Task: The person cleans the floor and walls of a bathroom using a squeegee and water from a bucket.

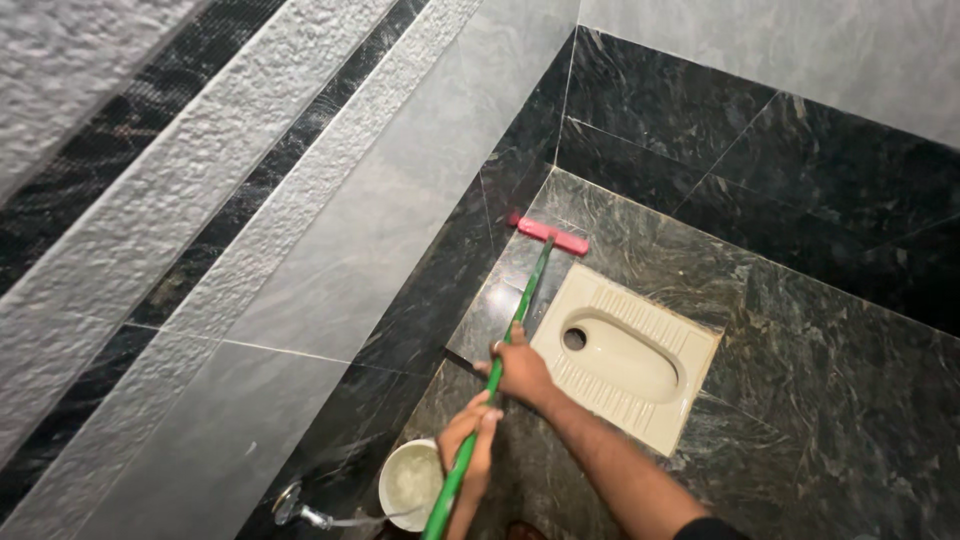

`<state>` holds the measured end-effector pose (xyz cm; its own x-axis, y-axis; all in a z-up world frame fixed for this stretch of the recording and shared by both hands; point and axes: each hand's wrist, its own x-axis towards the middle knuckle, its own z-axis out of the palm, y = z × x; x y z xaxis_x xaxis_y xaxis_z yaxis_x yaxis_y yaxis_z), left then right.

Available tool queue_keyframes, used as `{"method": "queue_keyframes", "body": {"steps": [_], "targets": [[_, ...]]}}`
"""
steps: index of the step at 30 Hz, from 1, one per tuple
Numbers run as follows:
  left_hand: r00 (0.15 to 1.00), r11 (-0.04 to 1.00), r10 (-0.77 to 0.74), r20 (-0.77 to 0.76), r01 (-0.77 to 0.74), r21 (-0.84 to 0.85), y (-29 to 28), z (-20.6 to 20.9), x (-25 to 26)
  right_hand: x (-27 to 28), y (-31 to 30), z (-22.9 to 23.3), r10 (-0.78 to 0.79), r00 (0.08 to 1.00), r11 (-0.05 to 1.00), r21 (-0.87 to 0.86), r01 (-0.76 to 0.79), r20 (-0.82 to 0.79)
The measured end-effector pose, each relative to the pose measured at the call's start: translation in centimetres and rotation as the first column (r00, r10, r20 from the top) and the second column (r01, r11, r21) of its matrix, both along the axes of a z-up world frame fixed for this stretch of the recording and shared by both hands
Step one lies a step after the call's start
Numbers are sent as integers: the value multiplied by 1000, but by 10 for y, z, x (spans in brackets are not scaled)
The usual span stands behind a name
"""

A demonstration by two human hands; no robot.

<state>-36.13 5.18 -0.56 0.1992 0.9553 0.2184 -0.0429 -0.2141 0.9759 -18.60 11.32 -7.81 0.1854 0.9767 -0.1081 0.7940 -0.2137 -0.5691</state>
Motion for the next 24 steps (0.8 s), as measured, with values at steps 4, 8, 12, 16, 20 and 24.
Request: {"method": "queue_keyframes", "body": {"steps": [4,8,12,16,20,24], "targets": [[998,997,60,6,-60,-48,-24,-32,-52,-49,-21,15,-1,999,994,-105,-3,-41],[997,996,78,1,-78,-53,-43,-77,-78,-71,-36,5,11,1000,998,-65,-11,-3],[985,985,162,60,-157,-76,-52,-88,-46,-49,-33,-31,12,999,1000,-8,-12,39],[974,972,199,105,-183,-147,-31,-57,-5,-16,-16,-49,6,999,1000,-4,-6,48],[989,954,139,41,-122,-272,-5,-39,38,31,14,-47,-26,999,998,-59,28,35],[996,998,34,76,-31,-48,16,-51,82,86,34,-48,2,998,992,-127,5,58]]}}
